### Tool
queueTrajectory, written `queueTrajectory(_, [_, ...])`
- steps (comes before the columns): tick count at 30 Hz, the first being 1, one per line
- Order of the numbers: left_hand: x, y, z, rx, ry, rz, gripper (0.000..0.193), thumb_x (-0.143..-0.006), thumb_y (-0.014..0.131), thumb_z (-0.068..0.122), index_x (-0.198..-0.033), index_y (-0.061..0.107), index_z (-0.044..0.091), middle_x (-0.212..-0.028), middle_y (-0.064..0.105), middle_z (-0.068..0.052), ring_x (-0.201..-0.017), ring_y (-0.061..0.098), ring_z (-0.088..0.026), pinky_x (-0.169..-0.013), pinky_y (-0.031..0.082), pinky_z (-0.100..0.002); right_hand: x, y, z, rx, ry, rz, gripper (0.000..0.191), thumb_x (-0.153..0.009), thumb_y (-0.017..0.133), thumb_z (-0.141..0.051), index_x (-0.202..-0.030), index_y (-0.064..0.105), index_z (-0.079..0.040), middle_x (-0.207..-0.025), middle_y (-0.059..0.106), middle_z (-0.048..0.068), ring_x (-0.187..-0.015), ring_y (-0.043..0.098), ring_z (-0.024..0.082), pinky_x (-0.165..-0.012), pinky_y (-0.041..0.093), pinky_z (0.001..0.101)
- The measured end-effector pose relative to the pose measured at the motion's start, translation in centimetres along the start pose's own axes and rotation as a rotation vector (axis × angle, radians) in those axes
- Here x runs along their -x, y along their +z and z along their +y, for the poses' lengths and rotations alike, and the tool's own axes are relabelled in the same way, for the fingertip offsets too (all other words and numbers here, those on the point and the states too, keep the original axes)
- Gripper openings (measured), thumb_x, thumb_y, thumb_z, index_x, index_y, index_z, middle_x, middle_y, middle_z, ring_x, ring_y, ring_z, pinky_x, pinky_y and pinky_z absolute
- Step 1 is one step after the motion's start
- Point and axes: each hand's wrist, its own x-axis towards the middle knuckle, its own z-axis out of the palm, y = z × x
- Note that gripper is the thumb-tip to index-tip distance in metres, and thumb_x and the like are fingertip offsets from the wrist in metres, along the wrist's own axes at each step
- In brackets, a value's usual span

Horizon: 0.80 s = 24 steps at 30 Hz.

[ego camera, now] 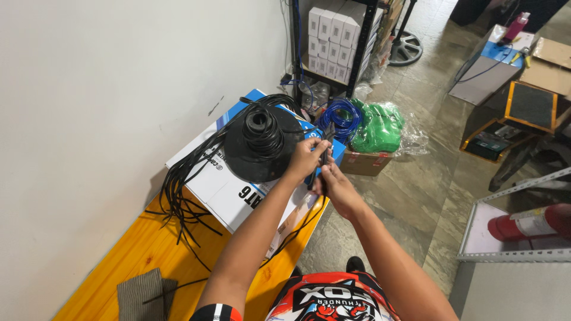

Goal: The person works at a wooden bench with a box of black cable. They pull out lengths of black cable, cut sections with pliers, and coil the cut lengths by hand, gathering the coiled pieces on the box.

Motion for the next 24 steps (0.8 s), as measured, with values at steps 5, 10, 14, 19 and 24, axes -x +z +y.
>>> queueTrajectory(5, [-0.8,2.2,-1.5,-0.021,0.184,0.005,0.023,-0.106,0.061,0.023,-0.105,0.066,0.001,-0.09,0.071,-0.009,-0.077,0.072,-0.017,-0.07,0.059,-0.028,2.5,0.6,-3.9,-0.168,-0.019,-0.025,0.035,-0.109,0.04,-0.034,-0.142,0.043,-0.021,-0.068,0.042,-0.005,-0.051,0.034,0.007,-0.043,0.029,0.023])
queueTrajectory(10, [-5.3,4.4,0.6,0.126,0.175,0.14,0.022,-0.107,0.054,0.025,-0.1,0.057,0.004,-0.081,0.064,-0.008,-0.063,0.066,-0.018,-0.056,0.057,-0.032,4.2,0.5,-8.9,-0.072,0.002,0.055,0.038,-0.109,0.04,-0.032,-0.143,0.042,-0.015,-0.07,0.044,-0.003,-0.052,0.034,0.008,-0.047,0.035,0.0248])
queueTrajectory(14, [-10.4,3.5,3.0,0.164,0.247,0.302,0.021,-0.106,0.051,0.023,-0.1,0.056,0.003,-0.081,0.062,-0.007,-0.06,0.064,-0.017,-0.052,0.058,-0.035,5.5,-0.5,-9.9,0.096,0.03,0.056,0.042,-0.106,0.042,-0.033,-0.143,0.05,-0.016,-0.067,0.039,-0.005,-0.052,0.033,0.008,-0.044,0.033,0.0254])
queueTrajectory(19, [-13.8,0.2,4.7,0.118,0.197,0.467,0.021,-0.107,0.049,0.024,-0.099,0.05,0.005,-0.075,0.057,-0.01,-0.05,0.056,-0.017,-0.045,0.052,-0.035,8.3,-6.5,-9.1,0.143,0.133,-0.031,0.047,-0.104,0.043,-0.036,-0.148,0.051,-0.022,-0.064,0.032,-0.006,-0.052,0.027,0.008,-0.044,0.028,0.0253])
queueTrajectory(24, [-14.2,-0.5,4.6,0.091,0.202,0.457,0.023,-0.108,0.046,0.027,-0.105,0.052,0.005,-0.083,0.061,-0.008,-0.053,0.057,-0.017,-0.048,0.053,-0.036,10.3,-13.1,-6.6,0.264,0.149,0.018,0.048,-0.104,0.047,-0.037,-0.142,0.06,-0.01,-0.066,0.031,-0.007,-0.056,0.028,0.008,-0.047,0.028,0.0261])
